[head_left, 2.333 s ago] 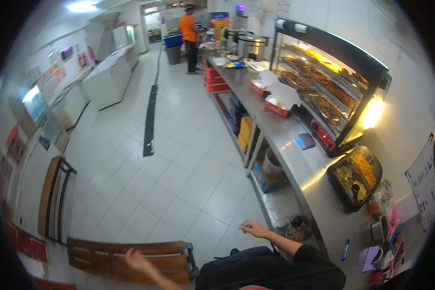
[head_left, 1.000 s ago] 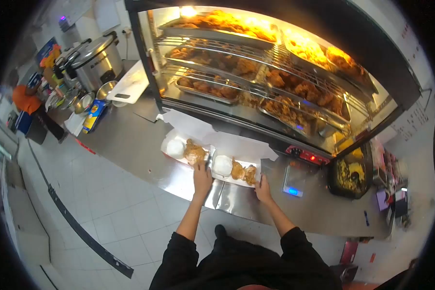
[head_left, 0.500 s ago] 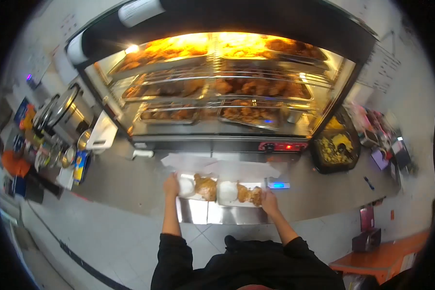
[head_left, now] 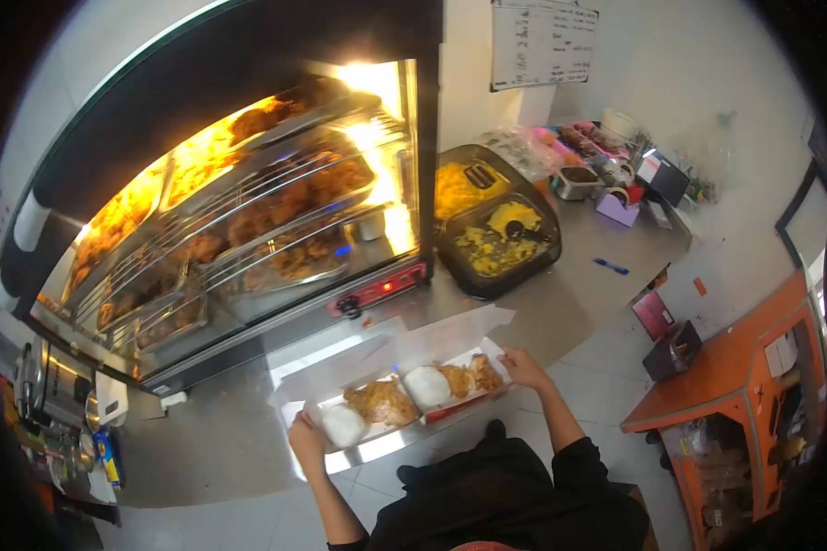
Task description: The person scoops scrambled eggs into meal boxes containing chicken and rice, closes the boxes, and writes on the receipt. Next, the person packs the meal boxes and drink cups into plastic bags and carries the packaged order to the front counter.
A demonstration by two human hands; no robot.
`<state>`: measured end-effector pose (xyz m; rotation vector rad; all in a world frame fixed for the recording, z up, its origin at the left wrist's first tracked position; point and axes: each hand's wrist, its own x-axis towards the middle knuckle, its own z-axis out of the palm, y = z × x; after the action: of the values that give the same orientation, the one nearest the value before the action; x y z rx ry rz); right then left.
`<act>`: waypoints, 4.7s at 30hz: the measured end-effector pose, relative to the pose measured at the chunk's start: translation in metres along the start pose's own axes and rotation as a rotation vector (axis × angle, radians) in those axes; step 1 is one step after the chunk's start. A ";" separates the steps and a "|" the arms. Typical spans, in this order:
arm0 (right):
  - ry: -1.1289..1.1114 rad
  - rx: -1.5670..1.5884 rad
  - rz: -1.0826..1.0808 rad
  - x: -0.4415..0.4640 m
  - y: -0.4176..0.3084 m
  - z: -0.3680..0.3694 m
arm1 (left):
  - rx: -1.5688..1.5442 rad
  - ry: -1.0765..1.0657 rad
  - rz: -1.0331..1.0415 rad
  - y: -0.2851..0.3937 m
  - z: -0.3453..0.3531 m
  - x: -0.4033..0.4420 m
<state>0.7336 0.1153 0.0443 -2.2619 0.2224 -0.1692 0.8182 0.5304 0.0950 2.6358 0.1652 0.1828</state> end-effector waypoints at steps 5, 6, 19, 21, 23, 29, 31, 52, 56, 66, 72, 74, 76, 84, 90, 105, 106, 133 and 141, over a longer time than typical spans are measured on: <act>0.089 0.097 0.014 0.007 0.119 -0.106 | -0.014 -0.194 0.025 0.137 0.079 -0.034; 0.091 0.046 0.051 0.010 0.140 -0.127 | 0.034 -0.199 0.059 0.158 0.103 -0.040; 0.605 0.273 0.285 0.072 0.270 -0.263 | -0.765 -0.562 0.068 0.327 0.246 -0.054; 0.764 0.341 0.290 0.067 0.285 -0.254 | -0.939 -0.575 -0.066 0.300 0.303 -0.051; 0.843 -0.206 0.208 0.060 0.293 -0.258 | -1.002 -0.660 -0.244 0.337 0.270 -0.059; 0.555 -0.542 0.107 0.083 0.330 -0.304 | -1.127 -0.610 -0.349 0.378 0.292 -0.069; 0.521 -0.469 0.068 0.101 0.347 -0.324 | -1.134 -0.504 -0.301 0.394 0.310 -0.077; -0.474 0.697 0.147 0.186 0.503 -0.507 | -0.818 0.217 -0.384 0.645 0.415 -0.076; 0.158 0.317 0.101 0.237 0.514 -0.625 | -0.762 0.268 -0.391 0.650 0.415 -0.073; 0.341 -0.671 0.318 0.332 0.587 -0.762 | -0.679 0.346 -0.390 0.656 0.412 -0.066; 0.456 -0.575 0.316 0.344 0.577 -0.776 | -0.640 0.381 -0.379 0.659 0.410 -0.060; 0.491 -0.565 0.269 0.351 0.576 -0.772 | -0.632 0.394 -0.379 0.660 0.408 -0.060; 0.516 -0.504 0.127 0.367 0.570 -0.761 | -0.619 0.412 -0.386 0.658 0.405 -0.060; 0.681 -0.826 -0.208 0.544 0.606 -0.701 | -0.568 0.471 -0.397 0.656 0.396 -0.060; 0.389 -0.979 0.153 0.611 0.661 -0.728 | -0.518 0.513 -0.430 0.652 0.389 -0.064; 0.674 -0.559 -0.339 0.591 0.534 -0.785 | -0.459 0.593 -0.461 0.650 0.379 -0.069; 0.685 -0.484 -0.357 0.578 0.509 -0.786 | -0.461 0.606 -0.447 0.649 0.376 -0.070; -0.267 -0.506 -1.156 0.289 0.338 -0.469 | -0.677 0.016 0.191 0.686 0.361 -0.080; -0.389 -0.615 -1.077 0.287 0.349 -0.461 | -0.329 -0.024 0.313 0.659 0.373 -0.079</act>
<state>0.8875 -0.5106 0.0864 -2.7114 -1.3272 -0.2269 0.8548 -0.2293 0.0789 2.3192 -0.2666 0.2592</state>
